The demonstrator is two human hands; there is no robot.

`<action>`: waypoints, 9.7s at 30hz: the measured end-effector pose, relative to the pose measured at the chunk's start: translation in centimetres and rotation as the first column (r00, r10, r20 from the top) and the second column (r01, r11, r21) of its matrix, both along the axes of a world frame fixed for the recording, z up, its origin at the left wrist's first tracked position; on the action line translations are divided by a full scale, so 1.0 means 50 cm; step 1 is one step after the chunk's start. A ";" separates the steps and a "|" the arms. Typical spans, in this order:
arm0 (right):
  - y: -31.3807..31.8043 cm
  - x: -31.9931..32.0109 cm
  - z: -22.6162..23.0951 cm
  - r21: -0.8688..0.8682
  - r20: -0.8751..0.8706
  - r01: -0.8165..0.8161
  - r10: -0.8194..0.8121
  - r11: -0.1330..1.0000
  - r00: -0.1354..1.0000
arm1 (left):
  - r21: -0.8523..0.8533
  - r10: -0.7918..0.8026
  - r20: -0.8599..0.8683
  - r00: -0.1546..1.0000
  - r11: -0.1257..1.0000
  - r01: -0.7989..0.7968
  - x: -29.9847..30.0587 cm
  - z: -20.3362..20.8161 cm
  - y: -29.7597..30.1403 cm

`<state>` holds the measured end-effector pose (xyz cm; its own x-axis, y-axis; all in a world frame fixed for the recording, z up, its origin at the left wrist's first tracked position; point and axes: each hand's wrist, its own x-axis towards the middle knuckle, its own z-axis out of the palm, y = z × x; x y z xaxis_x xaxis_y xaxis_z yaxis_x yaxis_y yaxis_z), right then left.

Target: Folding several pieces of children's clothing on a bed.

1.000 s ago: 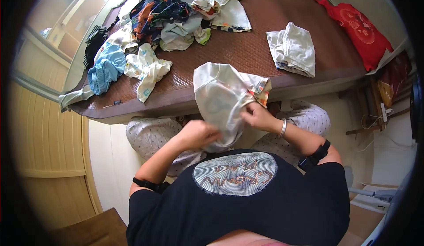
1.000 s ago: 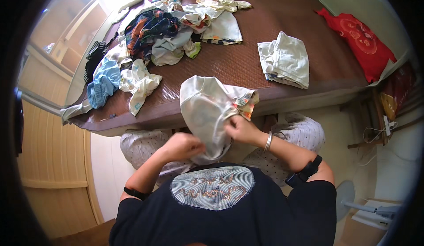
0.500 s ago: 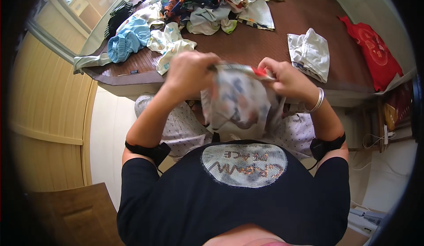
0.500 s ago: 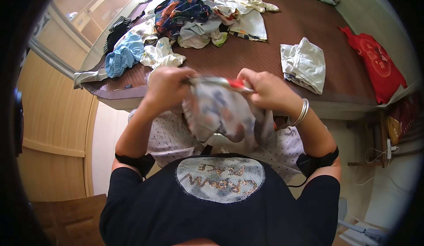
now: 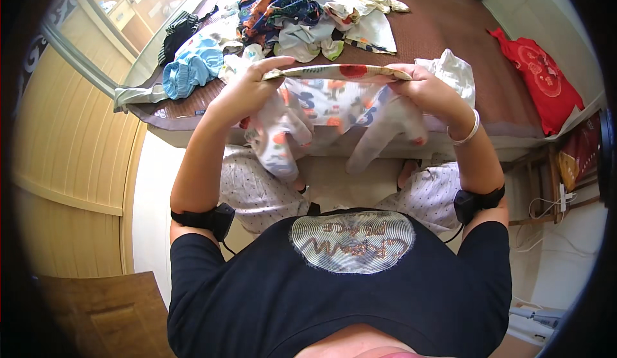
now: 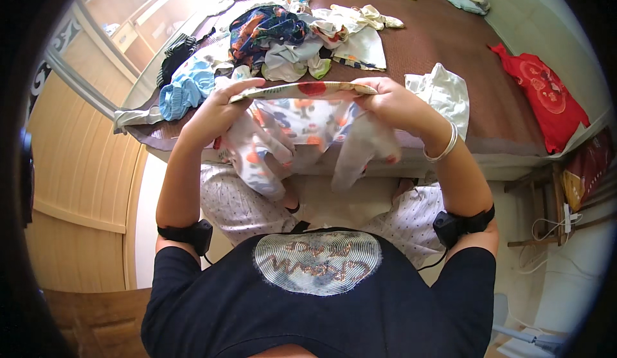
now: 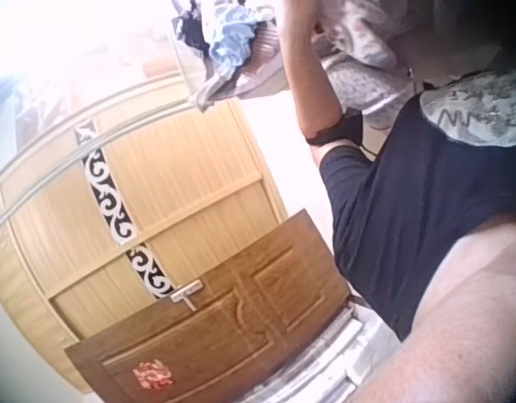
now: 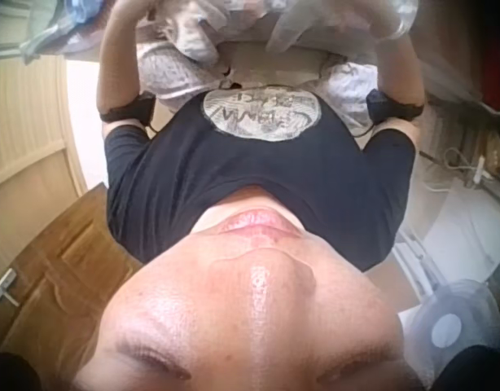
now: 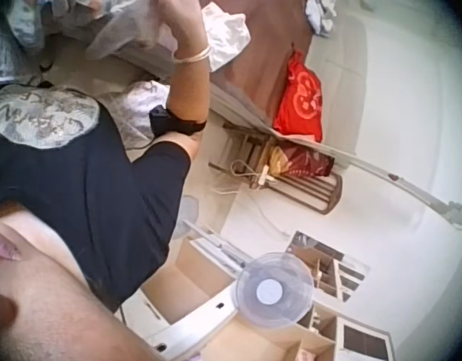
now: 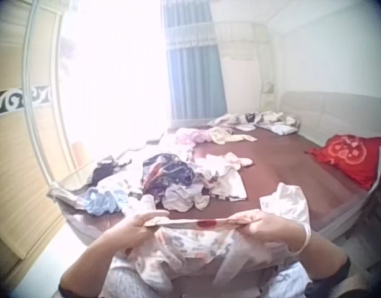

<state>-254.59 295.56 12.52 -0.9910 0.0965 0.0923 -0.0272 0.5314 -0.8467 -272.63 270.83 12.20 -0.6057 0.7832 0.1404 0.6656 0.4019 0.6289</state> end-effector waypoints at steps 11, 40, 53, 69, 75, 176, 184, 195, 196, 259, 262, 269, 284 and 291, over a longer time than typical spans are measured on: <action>-0.003 -0.014 0.000 0.220 -0.023 0.289 -0.291 0.932 0.956 | 0.058 0.030 -0.158 0.987 0.998 -0.021 0.026 0.008 -0.005; -0.131 0.026 -0.243 -0.690 -0.097 -0.482 0.591 0.539 0.801 | 0.066 -0.088 0.432 0.898 0.996 0.067 -0.024 -0.089 0.068; -0.006 -0.067 -0.192 -0.993 0.017 -0.004 0.182 0.116 0.983 | 0.228 -0.243 0.952 0.188 0.969 0.096 0.128 -0.272 0.126; 0.151 -0.073 -0.235 -0.695 0.043 0.260 -0.322 0.670 0.946 | 0.745 -0.558 0.538 0.632 0.666 -0.046 0.031 -0.249 0.311; 0.186 -0.086 -0.235 0.791 -0.111 0.471 -0.665 0.391 0.739 | 0.288 -0.039 0.394 0.918 0.954 -0.083 -0.060 -0.332 0.255; -0.074 -0.153 -0.072 -0.026 -0.161 -0.283 0.275 0.959 0.948 | 0.575 -0.347 0.130 0.929 0.790 0.214 0.001 -0.094 0.064; 0.055 -0.197 0.055 0.172 -0.650 -0.014 0.124 0.985 0.749 | 0.487 0.110 -0.428 0.897 0.864 0.127 -0.158 -0.115 0.183; 0.067 -0.030 -0.199 0.397 -0.304 0.122 0.005 0.910 0.953 | -0.155 -0.114 -0.485 0.867 0.987 0.043 -0.190 -0.248 0.205; 0.095 -0.020 -0.195 0.602 -0.370 0.395 -0.196 0.694 0.908 | 0.010 -0.014 -0.478 0.878 1.000 0.021 -0.166 -0.236 0.229; -0.110 -0.129 -0.015 0.039 -0.364 -0.452 0.434 0.891 0.824 | 0.295 -0.291 -0.558 0.777 0.806 0.513 0.011 0.152 -0.062; -0.025 -0.105 0.066 0.004 -0.400 -0.499 0.459 0.866 0.793 | 0.215 -0.162 -0.543 0.824 0.922 0.323 0.018 0.153 -0.072; 0.015 -0.042 0.163 0.125 -0.131 -0.198 0.214 0.972 0.968 | 0.092 0.101 -0.485 0.869 0.994 -0.064 0.050 0.123 -0.016; -0.082 -0.005 0.107 0.497 -0.576 0.063 0.275 0.865 0.770 | 0.446 -0.576 0.405 0.710 0.802 0.396 0.110 0.082 0.063; 0.017 -0.107 0.116 -0.098 -0.171 -0.147 0.129 0.984 0.977 | 0.706 -0.541 0.408 0.736 0.698 0.122 0.073 -0.048 0.118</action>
